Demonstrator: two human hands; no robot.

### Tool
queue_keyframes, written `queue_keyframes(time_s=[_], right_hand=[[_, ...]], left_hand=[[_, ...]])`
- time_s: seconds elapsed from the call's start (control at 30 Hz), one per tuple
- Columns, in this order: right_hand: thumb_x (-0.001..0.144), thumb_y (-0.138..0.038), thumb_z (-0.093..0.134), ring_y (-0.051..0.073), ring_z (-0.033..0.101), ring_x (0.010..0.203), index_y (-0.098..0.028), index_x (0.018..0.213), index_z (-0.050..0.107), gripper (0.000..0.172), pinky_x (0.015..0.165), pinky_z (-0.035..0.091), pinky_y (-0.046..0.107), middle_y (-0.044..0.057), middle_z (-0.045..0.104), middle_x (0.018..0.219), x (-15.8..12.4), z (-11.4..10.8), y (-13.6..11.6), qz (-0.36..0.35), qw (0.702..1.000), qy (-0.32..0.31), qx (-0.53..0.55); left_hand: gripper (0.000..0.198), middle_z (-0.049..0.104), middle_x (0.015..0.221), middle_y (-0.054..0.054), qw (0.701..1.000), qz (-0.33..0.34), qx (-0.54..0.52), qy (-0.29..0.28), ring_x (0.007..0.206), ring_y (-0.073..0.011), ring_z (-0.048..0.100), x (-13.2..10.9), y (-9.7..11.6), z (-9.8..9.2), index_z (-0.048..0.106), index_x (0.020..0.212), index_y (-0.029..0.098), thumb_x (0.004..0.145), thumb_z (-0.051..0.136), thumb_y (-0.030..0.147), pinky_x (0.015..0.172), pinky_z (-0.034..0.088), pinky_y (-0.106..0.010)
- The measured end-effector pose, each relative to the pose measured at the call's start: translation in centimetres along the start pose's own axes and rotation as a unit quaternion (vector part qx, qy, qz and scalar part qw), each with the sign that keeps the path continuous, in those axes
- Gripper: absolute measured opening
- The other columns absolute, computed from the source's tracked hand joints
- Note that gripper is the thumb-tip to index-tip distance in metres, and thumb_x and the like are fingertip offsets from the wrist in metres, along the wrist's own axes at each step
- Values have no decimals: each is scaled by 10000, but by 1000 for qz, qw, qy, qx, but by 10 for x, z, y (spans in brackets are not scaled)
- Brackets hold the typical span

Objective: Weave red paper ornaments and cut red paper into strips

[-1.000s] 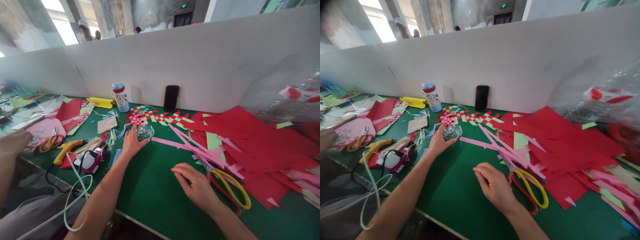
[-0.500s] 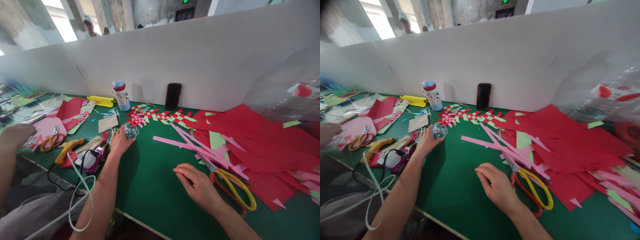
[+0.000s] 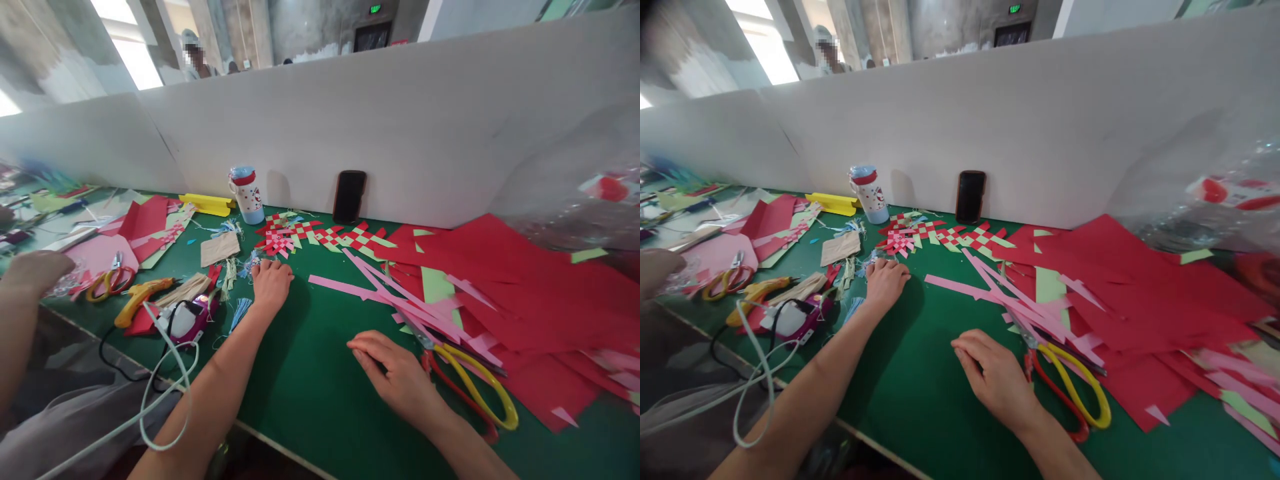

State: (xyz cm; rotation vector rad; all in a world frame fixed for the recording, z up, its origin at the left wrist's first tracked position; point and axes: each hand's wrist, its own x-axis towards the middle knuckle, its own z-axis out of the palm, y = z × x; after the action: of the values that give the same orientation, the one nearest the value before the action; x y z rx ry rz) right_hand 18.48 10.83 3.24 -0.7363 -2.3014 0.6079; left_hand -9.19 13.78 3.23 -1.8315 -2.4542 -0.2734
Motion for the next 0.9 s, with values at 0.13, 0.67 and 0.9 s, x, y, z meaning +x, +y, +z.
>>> queue_keyframes(time_s=[0.13,0.67,0.9], right_hand=[[948,-242,472,151,698,826,-231,942,693,221,740,578,246,50,716,933,-2,1,0,-2,1000,-3,2],[941,-179,467,151,674,832,-194,974,682,218,743,555,264,65,698,932,-5,-2,-1,-19,1000,3,13],[943,-169,470,156,664,840,-180,990,675,211,743,543,267,72,694,935,-7,0,-3,-29,999,-2,22]], left_hand=[[249,667,1023,-88,1000,0,8,-7,1120,-304,459,-1,3,-2,692,918,266,935,444,273,941,314,-475],[350,586,1251,-99,996,76,-19,-39,1096,-240,595,83,123,24,577,1218,167,927,590,361,923,505,-471],[353,588,1246,-99,997,68,5,-34,1070,-231,606,82,120,34,571,1228,171,932,584,362,898,522,-454]])
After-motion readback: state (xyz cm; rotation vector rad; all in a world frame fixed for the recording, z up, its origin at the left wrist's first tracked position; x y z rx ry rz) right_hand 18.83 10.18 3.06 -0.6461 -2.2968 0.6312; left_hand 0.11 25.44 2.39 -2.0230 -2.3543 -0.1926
